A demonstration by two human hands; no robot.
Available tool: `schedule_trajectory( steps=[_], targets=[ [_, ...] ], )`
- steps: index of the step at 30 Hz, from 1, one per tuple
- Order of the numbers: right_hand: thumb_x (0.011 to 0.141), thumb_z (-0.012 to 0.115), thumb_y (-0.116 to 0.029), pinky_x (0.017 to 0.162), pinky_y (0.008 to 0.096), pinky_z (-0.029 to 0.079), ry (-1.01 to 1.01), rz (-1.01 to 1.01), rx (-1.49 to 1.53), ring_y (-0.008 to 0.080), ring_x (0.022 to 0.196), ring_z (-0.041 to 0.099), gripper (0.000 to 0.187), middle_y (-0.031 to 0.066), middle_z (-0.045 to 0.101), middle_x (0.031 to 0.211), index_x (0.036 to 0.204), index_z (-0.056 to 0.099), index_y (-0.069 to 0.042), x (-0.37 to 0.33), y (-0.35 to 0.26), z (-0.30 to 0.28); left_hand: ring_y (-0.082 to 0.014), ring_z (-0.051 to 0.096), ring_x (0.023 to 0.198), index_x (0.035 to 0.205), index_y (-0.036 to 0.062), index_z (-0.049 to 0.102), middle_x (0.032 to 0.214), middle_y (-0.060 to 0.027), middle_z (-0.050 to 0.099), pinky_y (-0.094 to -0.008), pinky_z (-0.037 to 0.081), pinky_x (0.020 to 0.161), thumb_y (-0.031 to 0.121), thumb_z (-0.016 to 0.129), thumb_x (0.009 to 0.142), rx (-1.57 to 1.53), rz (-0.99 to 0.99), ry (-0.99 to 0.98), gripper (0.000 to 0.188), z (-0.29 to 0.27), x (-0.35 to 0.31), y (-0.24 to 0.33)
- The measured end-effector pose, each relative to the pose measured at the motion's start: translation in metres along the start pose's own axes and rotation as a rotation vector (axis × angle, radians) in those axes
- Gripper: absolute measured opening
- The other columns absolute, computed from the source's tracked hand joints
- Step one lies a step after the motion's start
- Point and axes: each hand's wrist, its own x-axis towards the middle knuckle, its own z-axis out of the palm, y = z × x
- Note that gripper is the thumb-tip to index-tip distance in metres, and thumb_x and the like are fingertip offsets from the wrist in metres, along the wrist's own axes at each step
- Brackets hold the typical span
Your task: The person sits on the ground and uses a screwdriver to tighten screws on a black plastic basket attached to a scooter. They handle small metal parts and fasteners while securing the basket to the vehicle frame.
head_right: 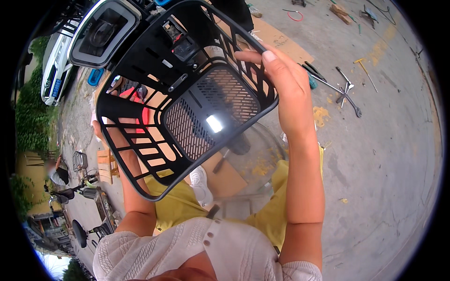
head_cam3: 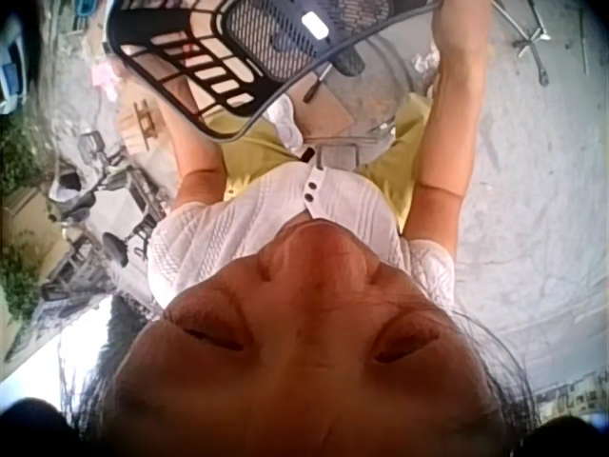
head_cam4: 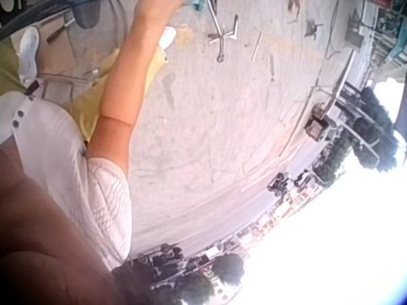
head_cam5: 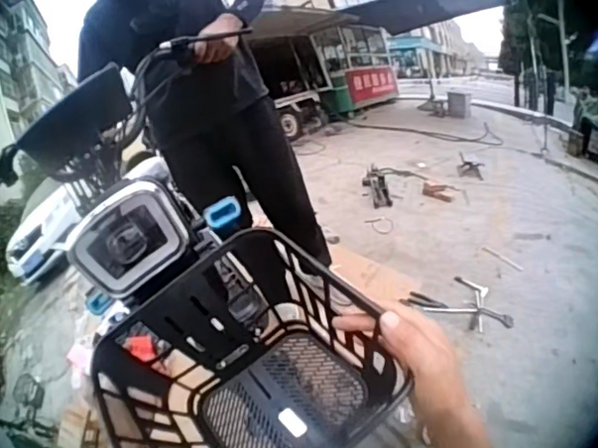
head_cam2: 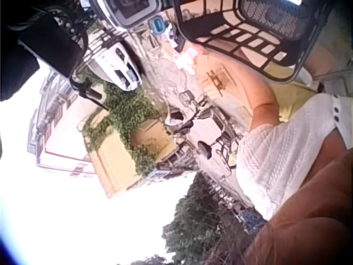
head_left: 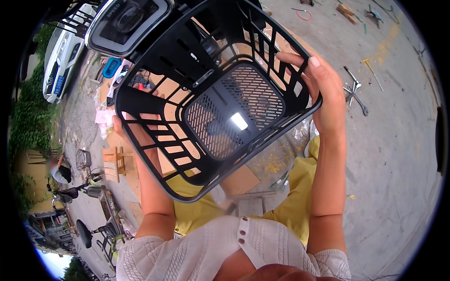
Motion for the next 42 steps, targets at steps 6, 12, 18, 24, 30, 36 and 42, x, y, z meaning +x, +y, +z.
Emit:
schedule_trajectory(
  steps=[6, 12, 18, 24, 30, 36, 42],
  targets=[
    [0.095, 0.041, -0.033, 0.086, 0.0268, 0.043, 0.037, 0.043, 0.055, 0.0146, 0.089, 0.056, 0.047, 0.0104, 0.067, 0.103, 0.108, 0.063, 0.007, 0.0, 0.001, 0.001, -0.0399, 0.057, 0.106, 0.134, -0.0023, 0.038, 0.127, -0.0178, 0.049, -0.0547, 0.048, 0.092, 0.072, 0.046, 0.074, -0.02, -0.022, -0.089, 0.096, -0.009, 0.006, -0.003],
    [0.095, 0.042, -0.033, 0.09, 0.0281, 0.043, -0.021, 0.041, 0.095, 0.0171, 0.093, 0.059, 0.047, 0.0136, 0.066, 0.104, 0.108, 0.063, 0.008, -0.001, 0.001, -0.002, -0.036, 0.062, 0.102, 0.136, -0.0064, 0.038, 0.115, -0.0219, 0.057, -0.0488, 0.05, 0.093, 0.061, 0.025, 0.089, -0.076, -0.008, -0.017, 0.083, 0.001, 0.001, -0.002],
    [0.096, 0.043, -0.033, 0.09, 0.0289, 0.045, -0.048, 0.022, 0.104, 0.0177, 0.095, 0.06, 0.047, 0.0143, 0.066, 0.109, 0.111, 0.06, 0.008, 0.001, 0.001, -0.002, -0.0374, 0.06, 0.1, 0.132, -0.004, 0.041, 0.11, -0.0238, 0.057, -0.0485, 0.048, 0.094, 0.065, 0.036, 0.085, -0.064, 0.028, -0.068, 0.084, -0.012, 0.008, -0.005],
    [0.097, 0.045, -0.021, 0.09, 0.0325, 0.045, 0.101, -0.2, -0.721, 0.0219, 0.099, 0.061, 0.032, 0.0138, 0.066, 0.108, 0.115, 0.06, 0.001, 0.002, -0.027, -0.002, -0.0348, 0.062, 0.1, 0.134, 0.0022, 0.043, 0.124, -0.0153, 0.055, -0.0402, 0.053, 0.084, 0.062, 0.034, 0.087, -0.082, 0.014, -0.046, 0.076, -0.003, 0.001, 0.0],
    [0.087, 0.049, -0.009, 0.079, 0.0457, 0.048, -0.395, -0.486, -1.082, 0.0384, 0.09, 0.061, 0.023, 0.0183, 0.065, 0.097, 0.103, 0.062, 0.001, 0.013, -0.056, 0.08, -0.0343, 0.059, 0.105, 0.133, 0.0015, 0.041, 0.129, -0.0147, 0.05, -0.0384, 0.051, 0.087, 0.063, 0.039, 0.088, -0.094, -0.018, -0.181, 0.076, -0.009, -0.007, 0.008],
    [0.077, 0.052, -0.01, 0.084, 0.0428, 0.049, -0.951, 0.019, -1.409, 0.0377, 0.097, 0.063, 0.03, 0.0256, 0.065, 0.099, 0.099, 0.067, 0.005, 0.08, 0.054, 0.11, -0.0256, 0.058, 0.105, 0.132, -0.0003, 0.044, 0.128, -0.0147, 0.052, -0.0389, 0.047, 0.093, 0.052, 0.042, 0.09, -0.235, -0.04, -0.173, 0.067, -0.007, -0.002, 0.003],
    [0.086, 0.052, -0.02, 0.09, 0.043, 0.047, -1.14, 0.172, -1.597, 0.0385, 0.104, 0.06, 0.033, 0.0252, 0.063, 0.107, 0.105, 0.064, 0.005, 0.098, 0.053, 0.123, -0.0311, 0.057, 0.109, 0.132, -0.001, 0.044, 0.131, -0.0144, 0.051, -0.0411, 0.046, 0.095, 0.049, 0.046, 0.089, -0.26, -0.038, -0.241, 0.066, -0.019, 0.004, 0.003]
  ],
)
